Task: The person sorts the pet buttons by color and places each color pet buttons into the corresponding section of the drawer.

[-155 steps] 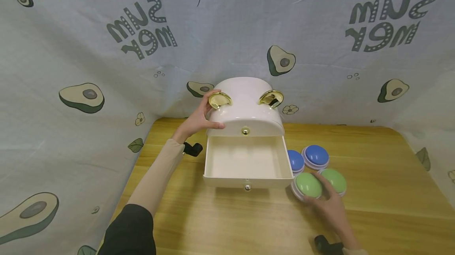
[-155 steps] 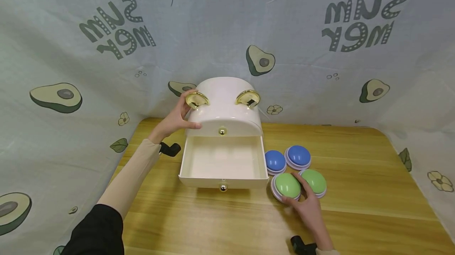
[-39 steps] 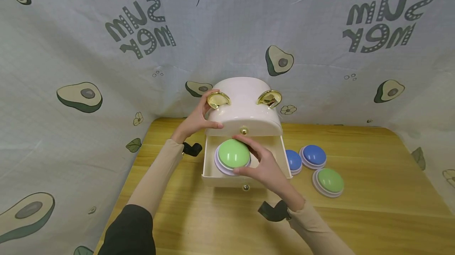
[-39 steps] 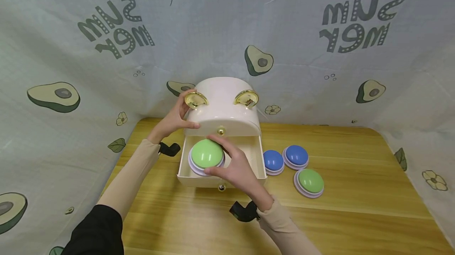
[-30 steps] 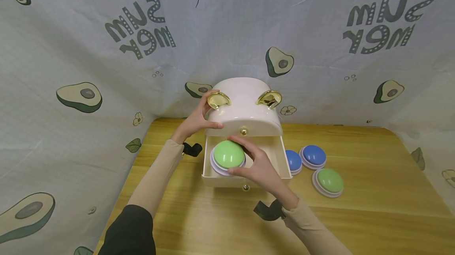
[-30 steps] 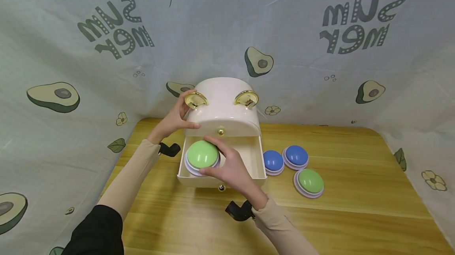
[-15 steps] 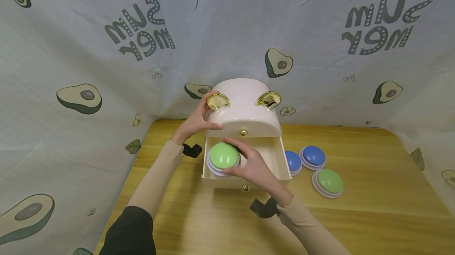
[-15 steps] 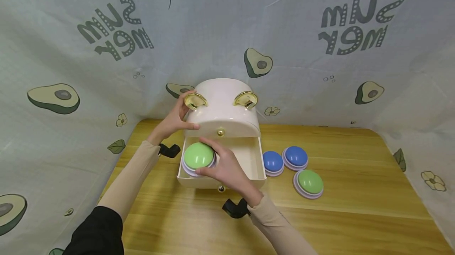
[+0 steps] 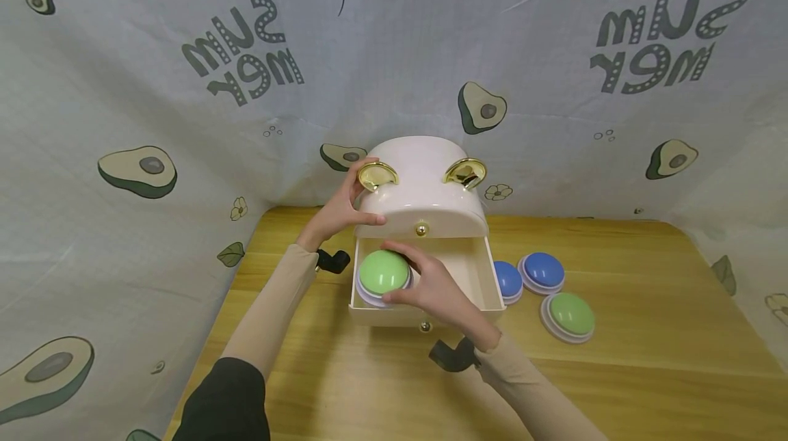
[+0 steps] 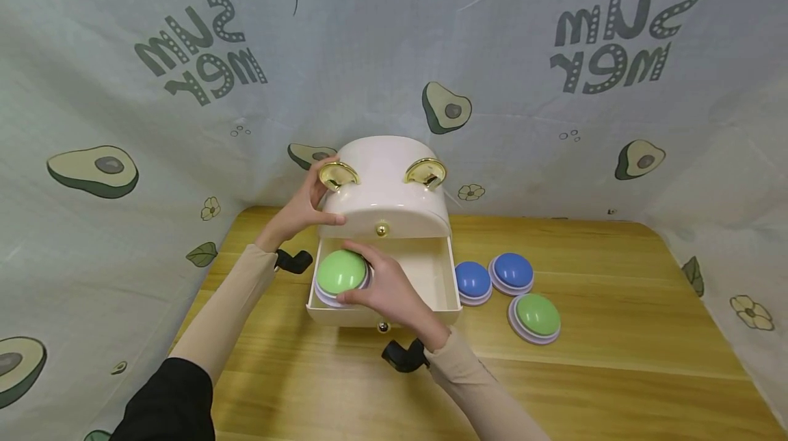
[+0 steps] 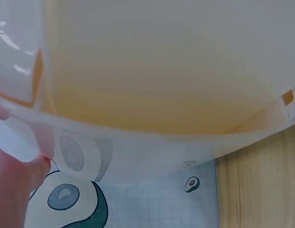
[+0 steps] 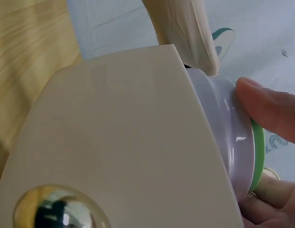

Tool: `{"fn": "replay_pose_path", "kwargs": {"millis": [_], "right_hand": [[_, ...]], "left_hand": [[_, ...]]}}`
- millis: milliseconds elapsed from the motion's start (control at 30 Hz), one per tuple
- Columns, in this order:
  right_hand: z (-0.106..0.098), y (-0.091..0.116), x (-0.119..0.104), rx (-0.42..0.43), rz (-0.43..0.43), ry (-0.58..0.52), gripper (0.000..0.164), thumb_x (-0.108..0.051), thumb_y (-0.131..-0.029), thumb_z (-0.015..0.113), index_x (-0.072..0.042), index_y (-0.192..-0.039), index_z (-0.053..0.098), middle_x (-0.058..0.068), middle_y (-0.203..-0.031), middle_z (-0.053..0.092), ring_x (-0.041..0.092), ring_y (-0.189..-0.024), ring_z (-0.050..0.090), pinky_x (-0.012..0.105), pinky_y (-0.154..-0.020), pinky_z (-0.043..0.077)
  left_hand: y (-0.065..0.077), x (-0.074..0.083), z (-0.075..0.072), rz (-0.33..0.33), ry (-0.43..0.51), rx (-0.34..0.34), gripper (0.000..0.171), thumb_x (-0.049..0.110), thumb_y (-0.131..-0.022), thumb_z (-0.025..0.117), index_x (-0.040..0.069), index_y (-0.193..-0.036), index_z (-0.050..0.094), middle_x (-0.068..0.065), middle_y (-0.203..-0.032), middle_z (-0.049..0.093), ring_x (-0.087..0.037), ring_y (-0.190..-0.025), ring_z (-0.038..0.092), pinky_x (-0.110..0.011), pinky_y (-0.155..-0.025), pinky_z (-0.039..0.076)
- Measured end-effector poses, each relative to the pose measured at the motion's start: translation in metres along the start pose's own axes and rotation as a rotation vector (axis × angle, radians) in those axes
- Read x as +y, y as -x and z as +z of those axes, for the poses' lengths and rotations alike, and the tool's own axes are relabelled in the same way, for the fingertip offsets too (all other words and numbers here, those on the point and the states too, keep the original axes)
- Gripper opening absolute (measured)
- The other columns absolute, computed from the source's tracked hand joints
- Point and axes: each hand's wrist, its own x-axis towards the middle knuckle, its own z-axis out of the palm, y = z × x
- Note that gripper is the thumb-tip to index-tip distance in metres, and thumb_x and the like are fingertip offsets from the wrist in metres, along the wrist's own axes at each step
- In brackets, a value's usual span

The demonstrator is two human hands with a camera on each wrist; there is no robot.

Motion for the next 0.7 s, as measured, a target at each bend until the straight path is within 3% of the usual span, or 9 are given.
{"fn": "replay_pose_path", "kwargs": {"millis": [433,633,700], "right_hand": [[0.0027,-0.0064,0.0005,-0.043,0.058,0.127,0.075,-0.005,-0.068,0.085,0.003,-0.134,0.05,0.015,-0.132,0.054,0.028,-0.117,0.053,0.042,-0.099,0.042],[0.0031,-0.0054,0.0009,-0.064,0.063,0.137,0.072,-0.005,-0.07,0.083,0.004,-0.134,0.05,0.015,-0.131,0.055,0.027,-0.116,0.053,0.041,-0.099,0.042],[0.0028,-0.0046,0.0017,-0.078,0.055,0.114,0.069,-0.003,-0.073,0.08,0.005,-0.134,0.049,0.015,-0.131,0.055,0.028,-0.12,0.051,0.041,-0.102,0.039]], "left_hand": [[-0.0004,0.0001,0.0,0.013,0.0,0.003,0.096,-0.016,-0.072,0.071,0.005,-0.147,0.017,-0.018,-0.145,0.028,-0.027,-0.138,0.028,-0.043,-0.111,0.023],[0.0002,0.0005,0.0001,0.008,0.003,0.001,0.095,-0.015,-0.072,0.072,0.005,-0.147,0.017,-0.017,-0.145,0.029,-0.027,-0.137,0.029,-0.044,-0.111,0.024],[-0.0012,-0.0059,-0.0012,0.005,0.003,0.004,0.096,-0.015,-0.072,0.072,0.007,-0.147,0.017,-0.017,-0.146,0.029,-0.027,-0.138,0.028,-0.045,-0.111,0.023]]}}
